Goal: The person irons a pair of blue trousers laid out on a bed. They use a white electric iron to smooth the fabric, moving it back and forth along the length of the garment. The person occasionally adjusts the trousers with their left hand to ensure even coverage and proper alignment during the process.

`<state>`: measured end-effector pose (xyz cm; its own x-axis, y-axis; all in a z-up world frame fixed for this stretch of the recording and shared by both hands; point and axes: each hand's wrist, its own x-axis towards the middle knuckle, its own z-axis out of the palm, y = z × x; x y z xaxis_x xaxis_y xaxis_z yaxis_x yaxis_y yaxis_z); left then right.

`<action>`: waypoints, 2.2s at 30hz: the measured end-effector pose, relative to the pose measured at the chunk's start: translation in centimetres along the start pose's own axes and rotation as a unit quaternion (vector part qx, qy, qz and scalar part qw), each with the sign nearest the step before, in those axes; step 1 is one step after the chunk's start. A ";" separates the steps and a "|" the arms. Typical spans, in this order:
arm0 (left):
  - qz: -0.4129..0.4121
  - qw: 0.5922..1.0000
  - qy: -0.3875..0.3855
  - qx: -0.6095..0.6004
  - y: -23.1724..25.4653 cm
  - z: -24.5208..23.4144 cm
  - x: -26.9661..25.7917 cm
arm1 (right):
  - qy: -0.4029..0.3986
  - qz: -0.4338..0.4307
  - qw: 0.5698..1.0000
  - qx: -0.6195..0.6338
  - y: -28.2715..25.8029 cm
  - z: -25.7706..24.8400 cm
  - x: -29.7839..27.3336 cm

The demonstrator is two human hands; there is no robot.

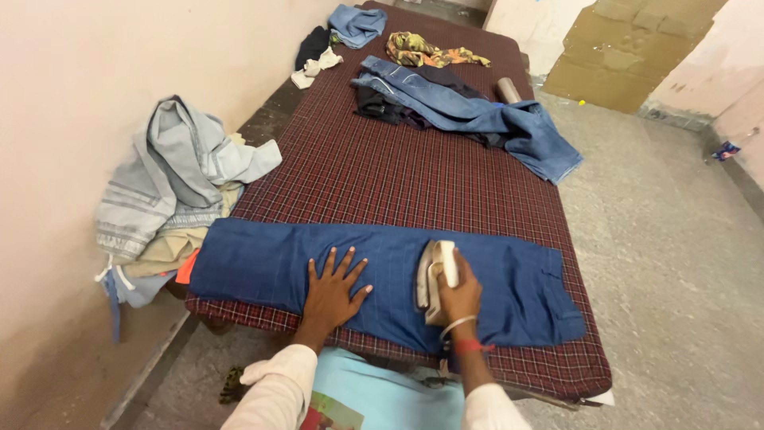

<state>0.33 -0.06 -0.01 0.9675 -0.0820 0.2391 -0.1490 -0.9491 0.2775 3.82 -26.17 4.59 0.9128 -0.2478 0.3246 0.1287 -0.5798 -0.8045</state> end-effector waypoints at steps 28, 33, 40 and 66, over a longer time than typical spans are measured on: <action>0.004 1.000 0.001 0.010 -0.1 -0.1 -0.4 | -0.061 -0.025 0.998 0.004 -1.9 5.0 3.9; 0.000 1.000 -0.009 0.007 0.0 -0.2 -0.3 | -0.047 -0.077 0.996 -0.006 -1.8 3.5 1.4; 0.000 1.000 -0.012 0.010 -0.1 0.0 -0.3 | -0.102 -0.057 0.993 0.005 -2.9 -0.8 -4.3; 0.008 0.999 0.030 -0.007 -0.1 0.2 -0.4 | -0.114 -0.062 0.991 -0.008 -5.1 6.1 1.8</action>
<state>0.01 0.07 -0.29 0.9510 -0.0777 0.2991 -0.1673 -0.9433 0.2867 7.17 -18.92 6.26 0.9545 0.0078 0.2982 0.2413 -0.6082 -0.7563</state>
